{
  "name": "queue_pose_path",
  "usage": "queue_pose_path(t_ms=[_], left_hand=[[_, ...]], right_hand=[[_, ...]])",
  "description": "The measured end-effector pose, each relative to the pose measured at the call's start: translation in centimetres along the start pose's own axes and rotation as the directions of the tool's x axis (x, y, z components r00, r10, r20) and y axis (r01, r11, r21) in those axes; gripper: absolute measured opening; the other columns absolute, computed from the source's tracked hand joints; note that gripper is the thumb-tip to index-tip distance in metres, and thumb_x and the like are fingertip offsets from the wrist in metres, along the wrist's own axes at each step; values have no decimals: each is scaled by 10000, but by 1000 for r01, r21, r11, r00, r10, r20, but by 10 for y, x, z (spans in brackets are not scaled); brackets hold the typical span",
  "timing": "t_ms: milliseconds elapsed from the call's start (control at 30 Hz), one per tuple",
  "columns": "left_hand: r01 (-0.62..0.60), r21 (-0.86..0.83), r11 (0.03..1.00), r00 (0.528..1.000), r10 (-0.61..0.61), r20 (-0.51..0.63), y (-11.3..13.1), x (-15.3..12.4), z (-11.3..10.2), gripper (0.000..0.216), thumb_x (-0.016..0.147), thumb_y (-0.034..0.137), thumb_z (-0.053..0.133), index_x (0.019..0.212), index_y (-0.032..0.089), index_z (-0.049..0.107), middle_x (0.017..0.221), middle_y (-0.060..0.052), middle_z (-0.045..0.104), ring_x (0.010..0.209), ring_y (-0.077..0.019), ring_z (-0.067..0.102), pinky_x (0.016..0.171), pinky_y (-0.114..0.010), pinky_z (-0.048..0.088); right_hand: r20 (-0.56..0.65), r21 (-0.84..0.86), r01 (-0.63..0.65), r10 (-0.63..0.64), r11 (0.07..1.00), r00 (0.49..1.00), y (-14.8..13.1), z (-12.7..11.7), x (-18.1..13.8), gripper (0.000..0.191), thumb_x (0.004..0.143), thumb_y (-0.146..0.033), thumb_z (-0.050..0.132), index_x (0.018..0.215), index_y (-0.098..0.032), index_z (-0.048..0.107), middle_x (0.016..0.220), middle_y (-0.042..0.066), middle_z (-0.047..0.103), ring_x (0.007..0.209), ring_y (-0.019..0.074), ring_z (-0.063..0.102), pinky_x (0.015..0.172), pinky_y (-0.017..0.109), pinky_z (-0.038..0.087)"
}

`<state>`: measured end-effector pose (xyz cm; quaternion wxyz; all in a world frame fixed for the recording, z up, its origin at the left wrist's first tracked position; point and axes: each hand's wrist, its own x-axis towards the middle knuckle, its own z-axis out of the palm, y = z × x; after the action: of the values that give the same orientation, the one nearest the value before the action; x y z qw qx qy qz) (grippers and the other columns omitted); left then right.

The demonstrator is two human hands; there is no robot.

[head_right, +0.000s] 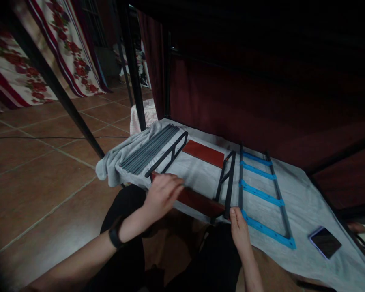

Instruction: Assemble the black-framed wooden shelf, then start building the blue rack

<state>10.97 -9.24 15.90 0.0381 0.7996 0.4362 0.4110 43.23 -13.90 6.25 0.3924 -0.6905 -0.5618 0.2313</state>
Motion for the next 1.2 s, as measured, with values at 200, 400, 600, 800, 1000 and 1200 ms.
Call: queue_pose_path(t_ms=[200,400,600,800,1000,1200], left_hand=[[715,-159,681,692,-721,22,-134,-11,-45,436,920,518,395,785,170,621,648,-41,598,621,-197,550,585,-304,389],[762,-182,621,647,-729,224,-161,-10,-17,506,823,633,448,575,203,546,552,-24,539,572,-185,504,554,-284,324],[752,-231,617,658,-688,306,-165,-10,-11,508,780,665,496,576,201,530,552,-2,497,568,-166,457,562,-281,308],[647,-210,733,758,-591,276,-166,-14,-5,378,887,500,423,653,213,497,622,-4,498,628,-173,470,640,-299,350],[440,-426,790,896,-416,155,-160,-29,-4,304,922,459,396,767,210,475,744,2,472,741,-160,461,732,-279,398],[558,-567,606,807,-556,198,-158,-30,-6,390,881,561,445,759,195,501,690,11,463,654,-140,438,631,-261,374]], right_hand=[[-16,58,-46,47,997,999,1,2,0,466,849,-681,433,788,-240,570,742,27,582,731,225,556,696,348,454],[-44,62,-91,94,994,995,8,3,1,487,810,-690,475,836,-228,626,835,53,652,815,247,602,771,370,486],[-185,62,-155,164,986,969,9,9,0,576,743,-754,497,898,-214,626,886,68,682,854,261,634,788,378,508],[13,101,-223,223,970,975,6,3,3,495,787,-721,474,792,-233,562,681,11,617,625,218,597,686,378,486],[28,100,-222,221,970,975,6,0,2,453,822,-680,457,751,-242,548,603,6,581,608,227,577,663,386,469],[17,200,-233,234,952,972,-6,5,2,397,786,-633,523,706,-243,524,610,-4,546,611,212,571,646,364,490]])
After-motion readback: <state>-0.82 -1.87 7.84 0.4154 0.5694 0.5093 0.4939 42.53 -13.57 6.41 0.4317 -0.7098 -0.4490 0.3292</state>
